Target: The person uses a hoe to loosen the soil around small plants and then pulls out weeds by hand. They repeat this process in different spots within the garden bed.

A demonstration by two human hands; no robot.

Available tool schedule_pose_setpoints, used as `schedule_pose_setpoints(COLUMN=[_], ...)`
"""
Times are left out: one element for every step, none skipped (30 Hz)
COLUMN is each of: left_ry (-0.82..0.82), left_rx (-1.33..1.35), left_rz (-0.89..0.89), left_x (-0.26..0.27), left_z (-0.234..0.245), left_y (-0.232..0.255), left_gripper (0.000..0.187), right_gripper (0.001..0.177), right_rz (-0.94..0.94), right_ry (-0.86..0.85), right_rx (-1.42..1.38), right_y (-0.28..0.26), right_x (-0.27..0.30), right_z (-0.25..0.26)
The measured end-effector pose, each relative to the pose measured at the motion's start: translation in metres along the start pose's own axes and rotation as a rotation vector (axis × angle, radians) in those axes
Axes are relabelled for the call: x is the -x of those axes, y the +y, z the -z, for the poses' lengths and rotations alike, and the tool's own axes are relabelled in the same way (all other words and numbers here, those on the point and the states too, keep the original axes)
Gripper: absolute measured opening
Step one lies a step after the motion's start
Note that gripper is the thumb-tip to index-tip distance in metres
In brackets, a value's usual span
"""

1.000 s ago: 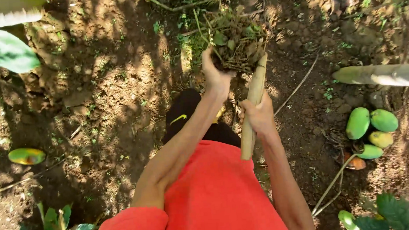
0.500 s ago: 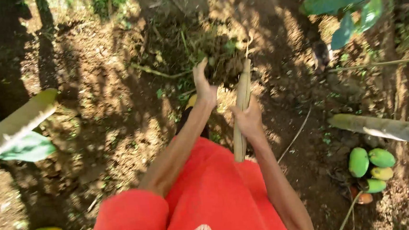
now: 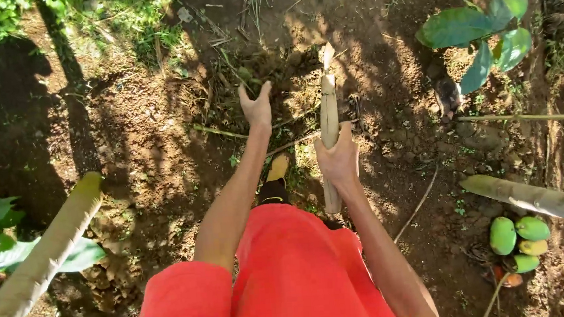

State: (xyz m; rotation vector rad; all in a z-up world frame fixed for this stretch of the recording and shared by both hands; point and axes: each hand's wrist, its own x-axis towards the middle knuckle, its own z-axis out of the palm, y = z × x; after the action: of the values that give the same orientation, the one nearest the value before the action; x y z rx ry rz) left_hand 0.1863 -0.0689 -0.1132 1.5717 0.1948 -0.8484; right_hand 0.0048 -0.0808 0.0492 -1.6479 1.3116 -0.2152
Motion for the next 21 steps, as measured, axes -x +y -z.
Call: schedule_pose_setpoints(left_ry=[0.002, -0.001, -0.013, -0.064, -0.115, -0.127, -0.143, -0.160, -0.172, -0.199, -0.227, -0.236, -0.284, -0.328, -0.332, -0.343, -0.353, -0.354, -0.312, -0.272, -0.276], left_rx=[-0.109, -0.216, -0.216, -0.273, -0.331, -0.334, -0.329, -0.329, -0.336, -0.322, -0.307, -0.308, -0.342, -0.375, -0.376, -0.422, -0.467, -0.468, -0.523, -0.577, -0.579], left_rz=[0.089, 0.173, 0.175, 0.190, 0.204, 0.203, 0.125, 0.049, 0.050, -0.010, -0.068, -0.072, -0.127, -0.179, -0.179, -0.296, -0.412, -0.417, -0.514, -0.616, -0.625], left_x=[-0.019, -0.037, -0.046, -0.056, -0.066, -0.057, -0.048, -0.038, -0.023, -0.009, 0.005, 0.011, 0.017, 0.025, 0.022, 0.018, 0.014, 0.009, 0.004, -0.003, -0.001], left_z=[0.000, -0.003, -0.004, -0.006, -0.009, -0.016, -0.023, -0.029, -0.034, -0.040, -0.045, -0.051, -0.057, -0.059, -0.064, -0.067, -0.071, -0.074, -0.076, -0.080, -0.078], left_y=[-0.001, -0.001, -0.001, -0.002, -0.003, 0.005, 0.013, 0.019, 0.029, 0.040, 0.051, 0.054, 0.058, 0.060, 0.053, 0.048, 0.043, 0.033, 0.024, 0.016, 0.012], left_gripper=[0.092, 0.081, 0.081, 0.071, 0.061, 0.061, 0.061, 0.062, 0.062, 0.061, 0.060, 0.060, 0.069, 0.078, 0.078, 0.084, 0.090, 0.090, 0.077, 0.063, 0.063], right_gripper=[0.038, 0.037, 0.037, 0.037, 0.037, 0.037, 0.037, 0.038, 0.038, 0.034, 0.030, 0.030, 0.032, 0.035, 0.035, 0.037, 0.038, 0.038, 0.040, 0.041, 0.041], right_rz=[0.005, 0.014, 0.011, 0.009, 0.008, 0.005, -0.009, -0.028, -0.035, -0.011, 0.012, 0.011, 0.015, 0.018, 0.016, -0.023, -0.062, -0.059, -0.063, -0.064, -0.060], right_ry=[0.023, 0.051, 0.062, 0.077, 0.092, 0.104, 0.105, 0.105, 0.117, 0.111, 0.104, 0.114, 0.107, 0.095, 0.099, 0.074, 0.050, 0.052, 0.024, 0.000, 0.008], right_rx=[-0.030, -0.060, -0.056, -0.089, -0.122, -0.121, -0.101, -0.085, -0.088, -0.059, -0.029, -0.030, -0.009, 0.014, 0.014, 0.022, 0.029, 0.026, -0.003, -0.036, -0.042], right_y=[0.006, 0.011, 0.011, 0.011, 0.012, 0.029, 0.047, 0.065, 0.054, 0.042, 0.030, 0.031, 0.033, 0.035, 0.032, 0.027, 0.022, 0.035, 0.046, 0.058, 0.061], right_x=[-0.008, -0.016, -0.017, -0.020, -0.022, -0.029, -0.036, -0.041, -0.033, -0.025, -0.017, -0.020, -0.023, -0.022, -0.022, -0.022, -0.022, -0.023, -0.024, -0.026, -0.026], right_z=[-0.005, -0.007, -0.007, -0.007, -0.007, -0.010, -0.012, -0.015, -0.009, -0.003, 0.003, 0.004, 0.005, 0.005, 0.009, 0.012, 0.015, 0.015, 0.015, 0.014, 0.016])
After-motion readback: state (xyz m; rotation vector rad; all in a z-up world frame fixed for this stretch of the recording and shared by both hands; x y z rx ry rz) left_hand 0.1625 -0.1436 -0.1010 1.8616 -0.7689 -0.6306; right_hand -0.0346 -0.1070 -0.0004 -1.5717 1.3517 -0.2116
